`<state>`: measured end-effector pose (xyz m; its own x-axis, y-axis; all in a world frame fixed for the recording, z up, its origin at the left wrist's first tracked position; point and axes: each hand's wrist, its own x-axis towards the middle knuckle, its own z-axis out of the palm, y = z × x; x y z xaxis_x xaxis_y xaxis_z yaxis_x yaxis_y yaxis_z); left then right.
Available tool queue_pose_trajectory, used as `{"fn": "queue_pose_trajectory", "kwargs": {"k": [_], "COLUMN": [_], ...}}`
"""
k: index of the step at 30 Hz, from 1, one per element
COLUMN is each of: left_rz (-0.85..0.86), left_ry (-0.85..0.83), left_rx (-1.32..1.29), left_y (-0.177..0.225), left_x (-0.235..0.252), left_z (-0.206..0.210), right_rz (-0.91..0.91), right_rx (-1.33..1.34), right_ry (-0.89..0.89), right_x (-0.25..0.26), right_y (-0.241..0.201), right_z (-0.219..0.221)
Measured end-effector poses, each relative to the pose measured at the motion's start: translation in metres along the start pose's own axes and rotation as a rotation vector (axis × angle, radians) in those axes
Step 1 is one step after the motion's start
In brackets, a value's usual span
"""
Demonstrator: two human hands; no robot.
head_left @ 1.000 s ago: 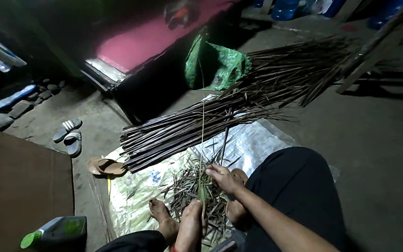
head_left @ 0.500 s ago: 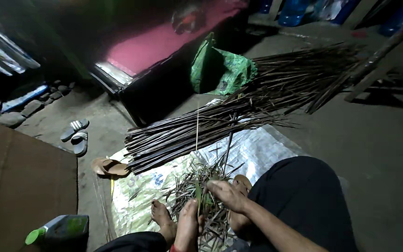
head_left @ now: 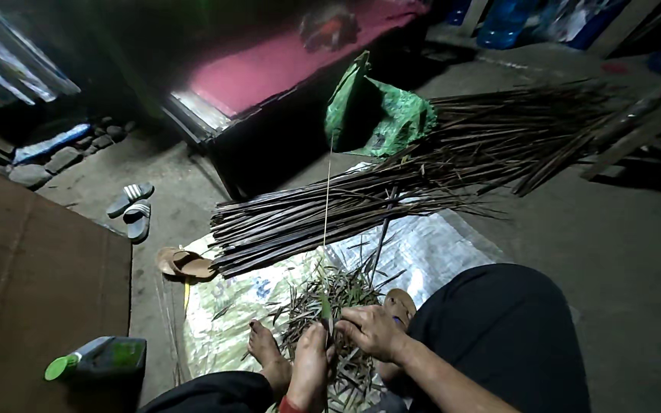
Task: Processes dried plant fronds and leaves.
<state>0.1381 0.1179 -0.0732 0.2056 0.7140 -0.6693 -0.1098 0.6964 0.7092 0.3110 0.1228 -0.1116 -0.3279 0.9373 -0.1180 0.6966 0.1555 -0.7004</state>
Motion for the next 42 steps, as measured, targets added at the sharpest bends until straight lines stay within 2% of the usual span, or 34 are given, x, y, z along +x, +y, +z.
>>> {"fn": "queue_pose_trajectory", "kwargs": {"k": [3,7,14,20,22,25,27,29,31,34,36,40,42], "left_rz": [-0.003,0.01,0.007,-0.036,-0.039,-0.02,-0.017,-0.02,-0.029,-0.04,-0.057,-0.161,-0.176], "left_ry": [-0.018,-0.056,-0.102,-0.134,-0.127,-0.116,-0.111,-0.085,-0.065,-0.1,-0.154,-0.273,-0.274], "left_rx": [-0.011,-0.03,0.03,0.009,0.014,0.033,0.029,0.013,-0.009,-0.007,0.006,-0.01,-0.028], "left_y": [0.001,-0.001,-0.003,-0.001,0.0,-0.001,-0.003,-0.003,-0.003,-0.004,-0.005,-0.001,-0.002], "left_x": [-0.003,-0.004,-0.007,-0.009,-0.008,-0.007,-0.009,-0.009,-0.008,-0.006,-0.006,-0.01,-0.01], "left_z": [0.002,0.001,0.0,0.001,0.0,-0.002,-0.002,-0.002,0.0,0.0,0.0,0.001,0.0], "right_rz": [0.071,0.035,-0.022,0.003,0.001,0.037,0.233,0.341,0.361,0.309,0.281,0.288,0.284], "right_rx": [0.019,0.023,0.088,0.007,-0.093,-0.306,-0.207,-0.023,0.246,0.673,0.806,0.803,0.736], "right_ry": [-0.003,0.073,-0.004,0.055,0.128,0.393,0.382,0.363,0.267,-0.005,-0.098,0.074,0.135], "right_x": [0.004,0.001,-0.002,0.002,0.002,0.003,0.005,0.008,0.006,0.007,0.009,0.014,0.013], "right_y": [0.007,0.006,-0.001,0.016,0.018,0.013,0.008,0.009,0.003,-0.008,-0.012,-0.007,0.0], "right_z": [-0.007,-0.005,-0.009,-0.013,-0.01,0.0,-0.012,-0.024,-0.03,-0.023,-0.017,-0.024,-0.028]}}
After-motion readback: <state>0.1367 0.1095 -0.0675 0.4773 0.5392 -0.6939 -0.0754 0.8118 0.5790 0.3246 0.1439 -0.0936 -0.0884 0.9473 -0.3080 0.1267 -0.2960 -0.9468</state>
